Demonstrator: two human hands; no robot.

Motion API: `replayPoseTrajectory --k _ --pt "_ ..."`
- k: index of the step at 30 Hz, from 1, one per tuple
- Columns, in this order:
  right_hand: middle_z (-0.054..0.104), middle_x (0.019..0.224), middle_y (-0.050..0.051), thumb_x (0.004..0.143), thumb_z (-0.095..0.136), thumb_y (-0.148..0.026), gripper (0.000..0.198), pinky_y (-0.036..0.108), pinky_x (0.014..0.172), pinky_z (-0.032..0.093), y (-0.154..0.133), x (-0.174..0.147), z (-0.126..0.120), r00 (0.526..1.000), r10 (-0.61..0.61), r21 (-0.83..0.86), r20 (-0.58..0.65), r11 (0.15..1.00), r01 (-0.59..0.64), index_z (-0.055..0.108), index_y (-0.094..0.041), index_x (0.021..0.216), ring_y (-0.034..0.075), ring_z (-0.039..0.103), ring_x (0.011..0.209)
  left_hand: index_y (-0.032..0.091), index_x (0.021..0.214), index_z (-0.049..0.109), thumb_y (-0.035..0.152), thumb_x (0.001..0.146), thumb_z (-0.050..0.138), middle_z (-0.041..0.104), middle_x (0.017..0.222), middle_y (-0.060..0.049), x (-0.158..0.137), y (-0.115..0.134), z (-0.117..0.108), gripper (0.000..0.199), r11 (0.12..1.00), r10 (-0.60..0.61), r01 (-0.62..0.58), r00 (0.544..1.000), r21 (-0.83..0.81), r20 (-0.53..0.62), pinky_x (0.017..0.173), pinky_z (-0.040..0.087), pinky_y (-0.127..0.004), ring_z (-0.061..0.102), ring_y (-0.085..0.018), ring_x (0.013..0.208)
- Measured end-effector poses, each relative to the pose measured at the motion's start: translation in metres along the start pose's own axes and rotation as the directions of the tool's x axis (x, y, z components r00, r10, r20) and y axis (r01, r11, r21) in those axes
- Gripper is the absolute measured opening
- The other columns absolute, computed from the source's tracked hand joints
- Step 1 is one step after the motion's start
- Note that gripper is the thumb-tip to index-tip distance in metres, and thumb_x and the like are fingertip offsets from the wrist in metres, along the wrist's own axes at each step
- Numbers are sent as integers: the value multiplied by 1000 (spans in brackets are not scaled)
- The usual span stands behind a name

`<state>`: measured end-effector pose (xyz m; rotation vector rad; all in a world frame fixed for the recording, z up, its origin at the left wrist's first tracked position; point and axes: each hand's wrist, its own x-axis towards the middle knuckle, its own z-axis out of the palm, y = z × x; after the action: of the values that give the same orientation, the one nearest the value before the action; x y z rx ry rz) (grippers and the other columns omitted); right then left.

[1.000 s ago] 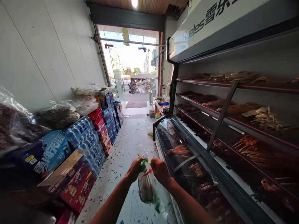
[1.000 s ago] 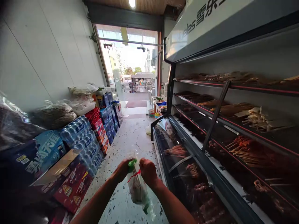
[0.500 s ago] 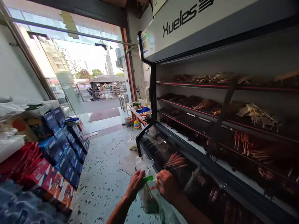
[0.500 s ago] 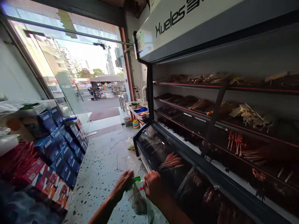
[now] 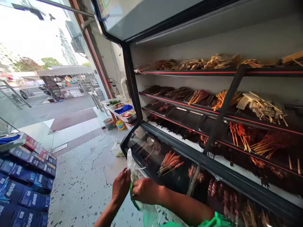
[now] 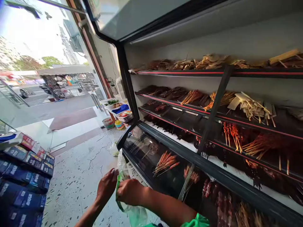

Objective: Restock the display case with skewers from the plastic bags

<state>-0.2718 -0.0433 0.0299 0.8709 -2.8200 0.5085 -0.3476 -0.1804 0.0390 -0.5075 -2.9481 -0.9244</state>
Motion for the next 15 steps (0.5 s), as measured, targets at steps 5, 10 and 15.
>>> replayPoseTrajectory --k 5,10,15 --pt "69 79 9 77 52 -8 18 26 51 45 24 28 -9 864 377 -171 335 926 -337 68 -10 85 20 63 68 18 83 51 37 90 23 62 87 -9 44 1 7 34 995 91 -94 991 24 98 75 37 -32 57 -24 86" --pt "66 99 12 87 42 -14 25 33 80 48 27 42 -2 888 449 -121 97 891 -437 65 -12 97 23 59 97 17 69 45 31 90 28 58 74 -9 85 -4 10 31 966 248 -256 959 44 134 73 37 -30 56 -22 77" --pt "67 75 8 77 55 -14 20 27 92 41 43 47 11 922 383 115 60 915 -388 61 -15 58 18 58 93 16 65 45 26 92 32 56 69 -7 127 -13 8 32 942 330 -336 916 -16 229 68 35 -27 53 -18 70"
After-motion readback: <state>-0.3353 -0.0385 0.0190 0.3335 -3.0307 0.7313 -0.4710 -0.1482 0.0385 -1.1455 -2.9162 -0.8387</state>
